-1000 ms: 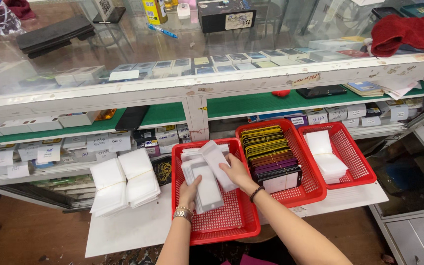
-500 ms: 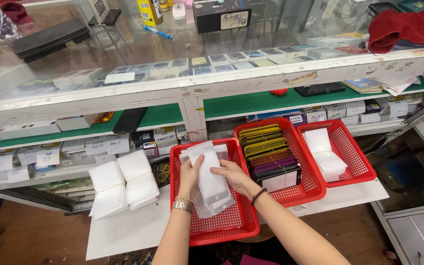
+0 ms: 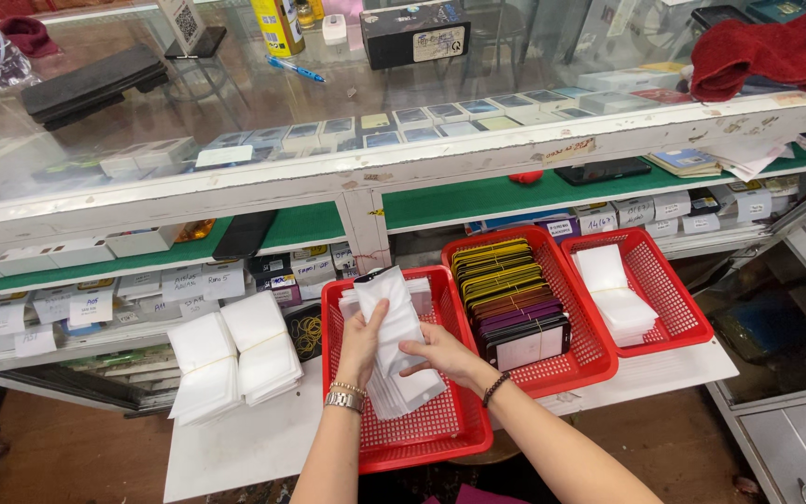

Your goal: The person repeatedly picks up white fabric pouches from a red basket, places them into a second red basket, and occasionally uses a smartphone to scan or photograph the items. The person continues this process throughout the clip, moving pouches between baskets and handling them one at a time.

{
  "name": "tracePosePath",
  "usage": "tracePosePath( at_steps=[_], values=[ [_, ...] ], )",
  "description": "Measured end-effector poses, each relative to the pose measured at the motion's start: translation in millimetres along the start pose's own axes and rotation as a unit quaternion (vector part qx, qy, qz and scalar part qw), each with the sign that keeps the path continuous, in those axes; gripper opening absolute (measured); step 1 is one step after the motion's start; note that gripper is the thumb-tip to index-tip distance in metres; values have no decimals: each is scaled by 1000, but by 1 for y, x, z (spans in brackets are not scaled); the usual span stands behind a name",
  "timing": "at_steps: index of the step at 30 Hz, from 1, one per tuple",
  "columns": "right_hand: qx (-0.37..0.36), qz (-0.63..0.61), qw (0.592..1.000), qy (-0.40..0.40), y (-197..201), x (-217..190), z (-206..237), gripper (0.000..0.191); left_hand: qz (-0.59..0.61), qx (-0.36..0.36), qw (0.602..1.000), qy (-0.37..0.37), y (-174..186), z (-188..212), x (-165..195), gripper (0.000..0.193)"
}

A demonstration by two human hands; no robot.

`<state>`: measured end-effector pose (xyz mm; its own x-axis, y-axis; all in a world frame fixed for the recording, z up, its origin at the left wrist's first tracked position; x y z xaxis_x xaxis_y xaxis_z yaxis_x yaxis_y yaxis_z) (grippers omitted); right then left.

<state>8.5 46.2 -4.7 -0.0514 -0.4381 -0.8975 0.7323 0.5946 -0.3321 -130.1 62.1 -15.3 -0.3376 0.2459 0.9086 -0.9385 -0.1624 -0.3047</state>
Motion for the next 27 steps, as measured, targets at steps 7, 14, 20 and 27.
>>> tracePosePath(
  at_steps=[7, 14, 20, 27],
  values=[
    [174, 230, 934, 210, 46, -97, 13, 29, -195, -104, 975, -12, -13, 19, 22, 37],
    [89, 248, 958, 113, 57, -81, 1, 20, -225, -173, 957, 51, -38, 33, 13, 39],
    [224, 107, 969, 14, 138, -69, 31, 23, -301, -192, 931, 76, -58, 30, -4, 41],
    [519, 26, 849, 97, 247, -85, 104, 29, -280, -142, 948, 53, -32, 19, 2, 37]
  ],
)
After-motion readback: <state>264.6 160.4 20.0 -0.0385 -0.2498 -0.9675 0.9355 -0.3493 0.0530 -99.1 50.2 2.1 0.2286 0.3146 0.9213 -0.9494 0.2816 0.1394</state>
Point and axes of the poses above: each hand's wrist, its own z-axis away from the middle knuckle, its own y-axis out of the back of the hand, x = y × z, the point moved 9 cm from there along -z, towards the middle knuckle, and after that the axes turned 4 degrees about -x, right-handed, at the moved point
